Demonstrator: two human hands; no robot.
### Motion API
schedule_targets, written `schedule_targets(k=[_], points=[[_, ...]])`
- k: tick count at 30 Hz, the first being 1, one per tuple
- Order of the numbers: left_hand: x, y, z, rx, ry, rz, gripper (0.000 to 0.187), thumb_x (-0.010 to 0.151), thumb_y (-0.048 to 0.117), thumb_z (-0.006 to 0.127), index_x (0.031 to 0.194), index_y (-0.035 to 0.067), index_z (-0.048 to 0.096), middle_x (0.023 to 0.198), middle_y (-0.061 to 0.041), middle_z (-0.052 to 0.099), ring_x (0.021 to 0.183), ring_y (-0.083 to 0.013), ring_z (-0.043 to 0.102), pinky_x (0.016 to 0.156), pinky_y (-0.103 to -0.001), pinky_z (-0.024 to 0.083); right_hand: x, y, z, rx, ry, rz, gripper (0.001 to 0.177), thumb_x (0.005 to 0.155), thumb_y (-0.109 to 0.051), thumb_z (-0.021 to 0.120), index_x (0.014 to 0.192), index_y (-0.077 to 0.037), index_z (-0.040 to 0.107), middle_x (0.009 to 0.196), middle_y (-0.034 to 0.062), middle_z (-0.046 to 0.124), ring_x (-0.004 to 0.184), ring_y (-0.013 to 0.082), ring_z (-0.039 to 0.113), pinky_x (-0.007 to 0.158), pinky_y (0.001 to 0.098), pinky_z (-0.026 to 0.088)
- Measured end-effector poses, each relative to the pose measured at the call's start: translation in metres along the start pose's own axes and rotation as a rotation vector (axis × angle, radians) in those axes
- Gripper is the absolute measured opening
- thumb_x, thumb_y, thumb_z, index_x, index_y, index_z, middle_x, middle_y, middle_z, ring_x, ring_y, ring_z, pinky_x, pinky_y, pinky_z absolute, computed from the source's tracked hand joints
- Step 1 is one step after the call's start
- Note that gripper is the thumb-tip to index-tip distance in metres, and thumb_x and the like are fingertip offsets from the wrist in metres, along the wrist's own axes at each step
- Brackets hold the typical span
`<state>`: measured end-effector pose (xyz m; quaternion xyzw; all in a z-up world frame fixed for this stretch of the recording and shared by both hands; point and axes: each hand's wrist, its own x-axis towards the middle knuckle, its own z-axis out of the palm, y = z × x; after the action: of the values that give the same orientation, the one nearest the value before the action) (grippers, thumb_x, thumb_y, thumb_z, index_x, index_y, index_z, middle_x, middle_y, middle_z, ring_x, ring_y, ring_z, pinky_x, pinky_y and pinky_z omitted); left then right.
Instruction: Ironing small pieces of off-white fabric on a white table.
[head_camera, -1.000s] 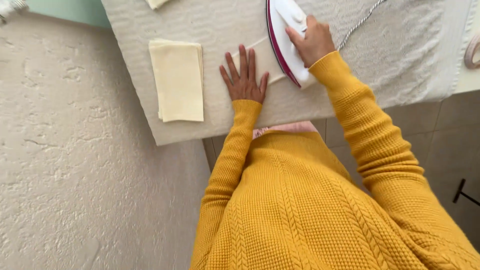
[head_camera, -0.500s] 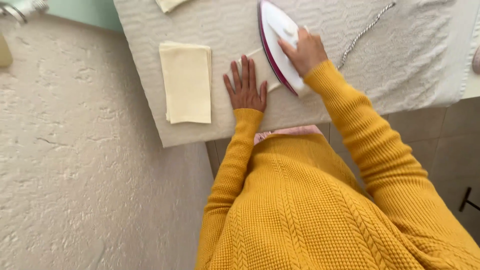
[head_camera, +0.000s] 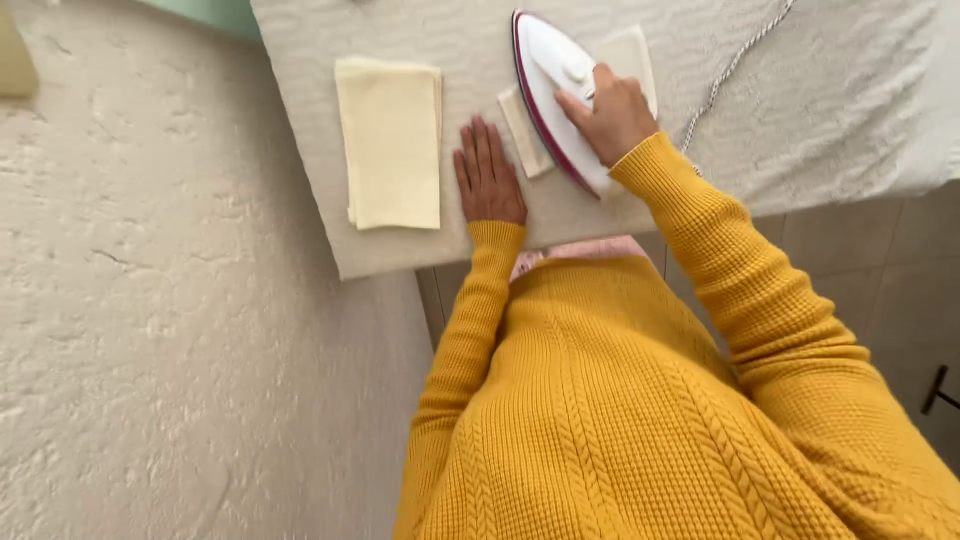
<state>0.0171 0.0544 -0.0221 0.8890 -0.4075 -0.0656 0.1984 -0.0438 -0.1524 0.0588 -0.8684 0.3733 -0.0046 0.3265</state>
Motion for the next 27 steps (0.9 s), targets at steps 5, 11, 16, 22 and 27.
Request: schedule_targets(k=[5,11,16,22,27], points=[[-0.021,0.006,-0.015,-0.028,0.008,0.021,0.064,0.108,0.017,0.042,0.164,0.004,0.014,0.173,-0.011,0.010,0.163,-0.0273,0.008,0.134,-0.045,0.008,-0.018,0.000,0.027,-0.120,0.078,-0.017,0.056,0.101,-0.045,0.075,0.104,0.010,0.064,0.092,0.0331,0.070,0.087,0.0492,0.068,0.076,0.0509,0.057],[-0.006,-0.003,0.000,-0.055,-0.011,0.021,0.058,0.107,0.013,0.040,0.161,0.000,0.020,0.170,-0.016,0.017,0.159,-0.0285,0.015,0.131,-0.046,0.012,-0.017,-0.008,0.030,-0.021,-0.067,0.053,0.057,0.102,-0.041,0.069,0.116,0.013,0.058,0.094,0.0332,0.068,0.081,0.0429,0.074,0.073,0.0482,0.059],[-0.003,-0.007,-0.007,-0.108,0.011,0.050,0.060,0.103,0.003,0.034,0.162,0.001,0.022,0.171,-0.013,0.021,0.162,-0.0283,0.017,0.136,-0.043,0.014,-0.029,-0.022,0.024,-0.014,0.041,-0.011,0.049,0.101,-0.039,0.073,0.106,0.008,0.063,0.084,0.0294,0.071,0.080,0.0441,0.071,0.072,0.0495,0.057],[-0.014,-0.009,-0.007,-0.130,0.019,0.052,0.062,0.101,0.001,0.037,0.161,-0.002,0.022,0.171,-0.018,0.019,0.162,-0.0306,0.017,0.136,-0.044,0.015,-0.032,-0.036,0.032,-0.057,0.047,0.063,0.052,0.103,-0.042,0.074,0.104,0.009,0.063,0.085,0.0295,0.070,0.080,0.0434,0.071,0.072,0.0478,0.059],[-0.002,-0.011,-0.003,-0.164,0.119,0.074,0.061,0.103,0.003,0.039,0.160,-0.004,0.021,0.170,-0.020,0.017,0.160,-0.0353,0.015,0.134,-0.047,0.013,-0.022,-0.037,0.031,-0.080,0.096,-0.036,0.050,0.101,-0.036,0.074,0.105,0.012,0.061,0.089,0.0313,0.071,0.080,0.0436,0.072,0.070,0.0482,0.059]])
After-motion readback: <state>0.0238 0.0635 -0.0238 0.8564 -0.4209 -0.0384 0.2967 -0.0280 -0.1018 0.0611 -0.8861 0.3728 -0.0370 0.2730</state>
